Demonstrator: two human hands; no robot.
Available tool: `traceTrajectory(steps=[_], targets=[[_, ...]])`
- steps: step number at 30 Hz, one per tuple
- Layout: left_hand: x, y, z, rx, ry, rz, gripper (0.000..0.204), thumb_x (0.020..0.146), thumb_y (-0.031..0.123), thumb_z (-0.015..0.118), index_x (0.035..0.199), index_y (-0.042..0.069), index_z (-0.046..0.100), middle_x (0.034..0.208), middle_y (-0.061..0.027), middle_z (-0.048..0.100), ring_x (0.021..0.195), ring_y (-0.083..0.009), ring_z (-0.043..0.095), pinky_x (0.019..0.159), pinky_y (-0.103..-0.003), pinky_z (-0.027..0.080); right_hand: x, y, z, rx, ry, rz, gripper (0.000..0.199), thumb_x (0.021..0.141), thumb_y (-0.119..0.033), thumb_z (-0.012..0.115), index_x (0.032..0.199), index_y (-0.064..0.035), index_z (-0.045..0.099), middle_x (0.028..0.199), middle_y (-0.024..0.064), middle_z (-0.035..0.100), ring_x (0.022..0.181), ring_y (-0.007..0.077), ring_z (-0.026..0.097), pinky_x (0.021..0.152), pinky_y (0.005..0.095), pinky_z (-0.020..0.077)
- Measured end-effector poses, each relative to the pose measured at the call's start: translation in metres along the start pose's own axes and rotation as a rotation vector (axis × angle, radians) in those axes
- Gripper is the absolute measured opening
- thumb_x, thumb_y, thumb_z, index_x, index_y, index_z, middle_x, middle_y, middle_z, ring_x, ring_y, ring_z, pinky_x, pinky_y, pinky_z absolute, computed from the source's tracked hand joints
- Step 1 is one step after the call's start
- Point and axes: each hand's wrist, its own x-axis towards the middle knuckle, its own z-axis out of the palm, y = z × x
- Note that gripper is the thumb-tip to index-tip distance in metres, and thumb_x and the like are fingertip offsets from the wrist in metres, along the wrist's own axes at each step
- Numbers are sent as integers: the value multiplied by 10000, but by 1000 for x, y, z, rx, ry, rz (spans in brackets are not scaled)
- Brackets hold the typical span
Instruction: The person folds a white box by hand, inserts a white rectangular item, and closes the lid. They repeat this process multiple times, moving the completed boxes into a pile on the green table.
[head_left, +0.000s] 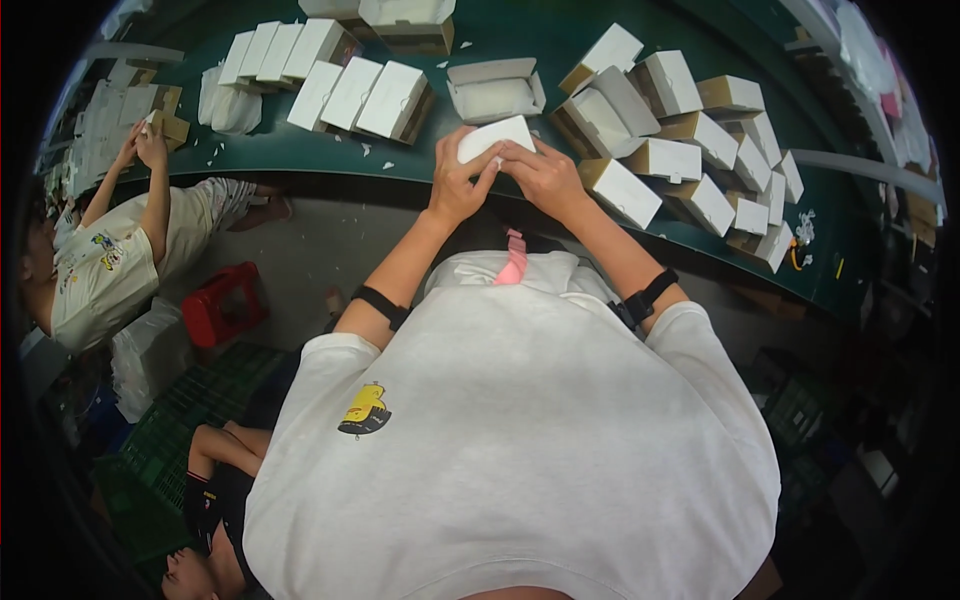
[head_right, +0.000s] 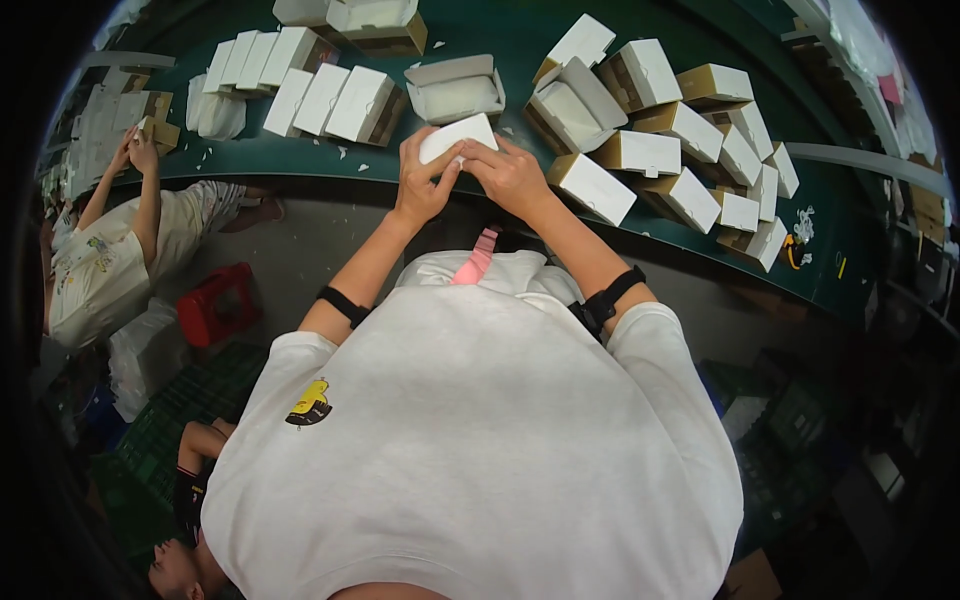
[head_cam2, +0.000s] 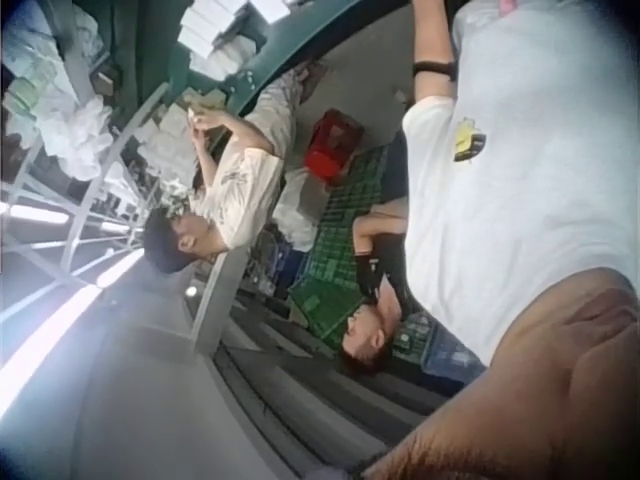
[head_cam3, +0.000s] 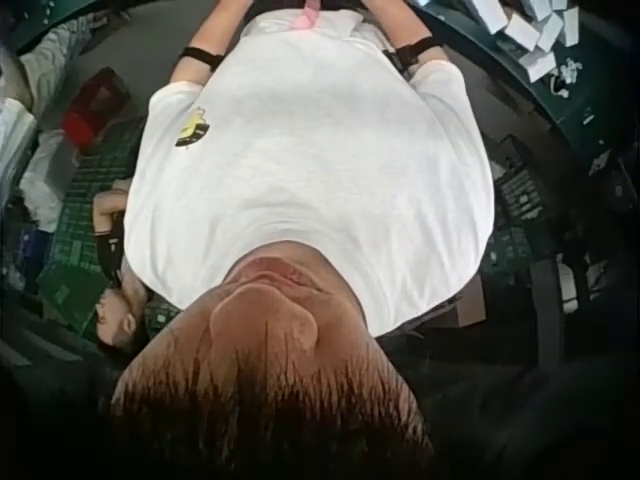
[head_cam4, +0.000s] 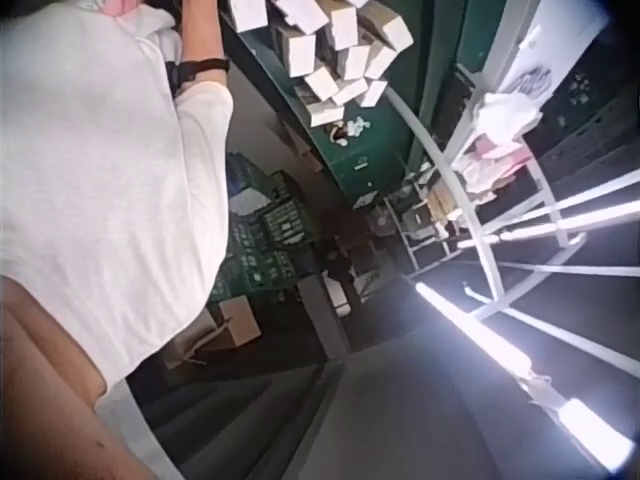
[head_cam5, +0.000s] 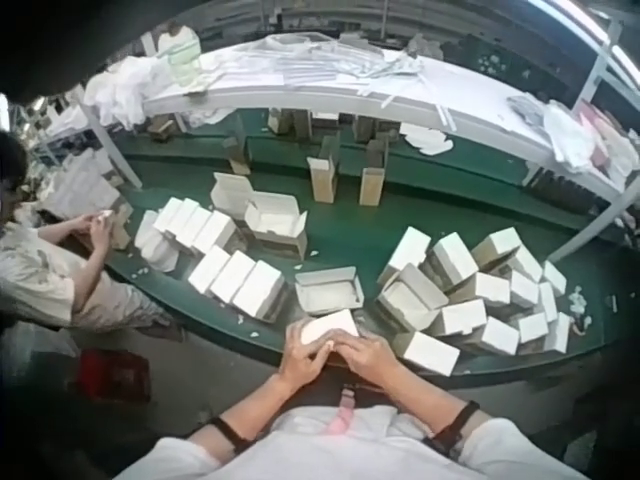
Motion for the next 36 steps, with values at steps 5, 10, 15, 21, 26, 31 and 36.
traceTrajectory(steps=[5,10,15,21,26,31,36], targets=[[-3,4,-5,-99,-57,-95,404,800,128,827,1201,172,811,1331,-216,561,1227,-415,517,1060,-476,445,-6,-6,-11,242,11,421,333,855,-89,800,1166,-44,690,1334,157,674,1197,320,683,1007,396,557],[6,11,-3,-141,-46,-159,400,777,135,849,1175,161,820,1366,-210,530,1259,-403,500,1080,-465,434,-13,14,14,531,9,730,577,872,-166,828,1355,3,560,1431,218,586,1318,320,609,1093,379,490],[-2,14,3,-138,19,-250,377,778,124,846,1154,150,826,1399,-208,478,1292,-388,478,1107,-443,416,-15,27,33,695,-103,740,817,878,-225,824,1507,20,364,1466,250,528,1400,335,517,1176,417,400],[-2,11,10,-147,0,-317,373,803,116,839,1175,131,817,1412,-201,437,1320,-367,480,1110,-397,426,-19,38,31,770,-151,623,982,834,-338,848,1553,-19,260,1534,269,437,1460,402,432,1208,466,351],[-5,18,6,-257,20,-397,337,776,87,838,1109,144,835,1434,-222,425,1359,-396,449,1150,-426,388,-14,28,20,712,-194,682,999,804,-360,873,1535,-17,284,1503,263,455,1423,416,458,1197,472,364],[-22,29,9,-332,131,-481,672,816,44,798,1448,72,568,1508,-222,381,1427,-372,419,1186,-434,365,-24,3,20,609,-138,748,1024,763,-369,905,1516,-18,305,1476,250,457,1396,432,448,1183,482,375],[-41,24,16,-639,152,-715,947,853,14,754,1616,2,194,1512,-203,403,1419,-306,445,1194,-425,365,-27,-1,23,418,-199,720,1004,706,-385,945,1464,-20,397,1476,245,438,1371,438,436,1145,489,399]])
